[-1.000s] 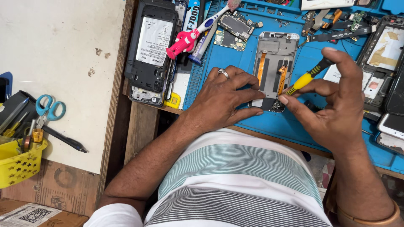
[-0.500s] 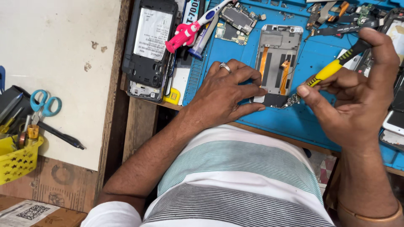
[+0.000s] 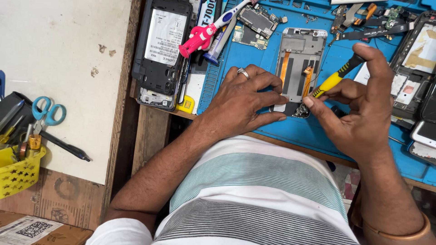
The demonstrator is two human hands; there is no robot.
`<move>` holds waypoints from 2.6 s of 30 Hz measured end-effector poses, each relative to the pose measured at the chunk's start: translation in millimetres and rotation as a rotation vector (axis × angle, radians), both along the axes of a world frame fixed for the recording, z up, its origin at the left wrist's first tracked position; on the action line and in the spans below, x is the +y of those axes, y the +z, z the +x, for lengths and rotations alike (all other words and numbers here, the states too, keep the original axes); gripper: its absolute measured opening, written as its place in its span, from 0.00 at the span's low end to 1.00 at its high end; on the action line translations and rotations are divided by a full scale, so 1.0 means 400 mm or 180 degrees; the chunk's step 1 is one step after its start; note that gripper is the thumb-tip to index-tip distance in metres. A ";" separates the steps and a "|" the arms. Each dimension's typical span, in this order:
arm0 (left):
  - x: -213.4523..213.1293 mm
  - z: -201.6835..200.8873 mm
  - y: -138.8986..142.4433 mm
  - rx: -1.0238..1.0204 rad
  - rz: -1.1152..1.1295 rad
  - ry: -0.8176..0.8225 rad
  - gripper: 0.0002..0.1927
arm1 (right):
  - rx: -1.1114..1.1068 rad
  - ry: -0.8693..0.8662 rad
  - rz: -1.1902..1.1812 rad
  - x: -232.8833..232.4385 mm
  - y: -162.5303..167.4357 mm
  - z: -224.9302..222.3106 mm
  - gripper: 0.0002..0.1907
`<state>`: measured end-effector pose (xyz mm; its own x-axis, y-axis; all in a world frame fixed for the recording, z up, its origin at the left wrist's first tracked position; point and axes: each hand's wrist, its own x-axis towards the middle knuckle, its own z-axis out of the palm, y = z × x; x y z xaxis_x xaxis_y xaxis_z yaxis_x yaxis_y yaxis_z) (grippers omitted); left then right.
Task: The person uses a yellow-handled screwdriver to remove screws from a disassembled smartphone chassis on a blue work mat. They then lift and set aside a small circuit board, continuing to unscrew and separate internal components.
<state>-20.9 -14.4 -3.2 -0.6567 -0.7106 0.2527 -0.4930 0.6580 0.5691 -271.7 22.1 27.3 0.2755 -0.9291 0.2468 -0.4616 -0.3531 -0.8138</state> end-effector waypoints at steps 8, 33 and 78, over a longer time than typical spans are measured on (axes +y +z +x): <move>-0.003 -0.001 0.006 -0.0007 0.0037 -0.0020 0.17 | 0.0097 0.0002 -0.0064 -0.001 0.004 -0.008 0.45; -0.003 0.003 0.010 0.0105 -0.0004 -0.0020 0.17 | -0.0336 0.0077 0.0727 -0.027 0.005 -0.015 0.45; -0.004 0.004 0.005 0.0154 0.0052 -0.0021 0.16 | 0.0916 -0.0066 -0.1095 0.018 -0.028 -0.042 0.45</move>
<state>-19.4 -16.1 -1.4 -0.6486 -0.7106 0.2727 -0.4604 0.6515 0.6030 -288.6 29.3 15.9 0.3604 -0.8124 0.4584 -0.6618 -0.5690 -0.4881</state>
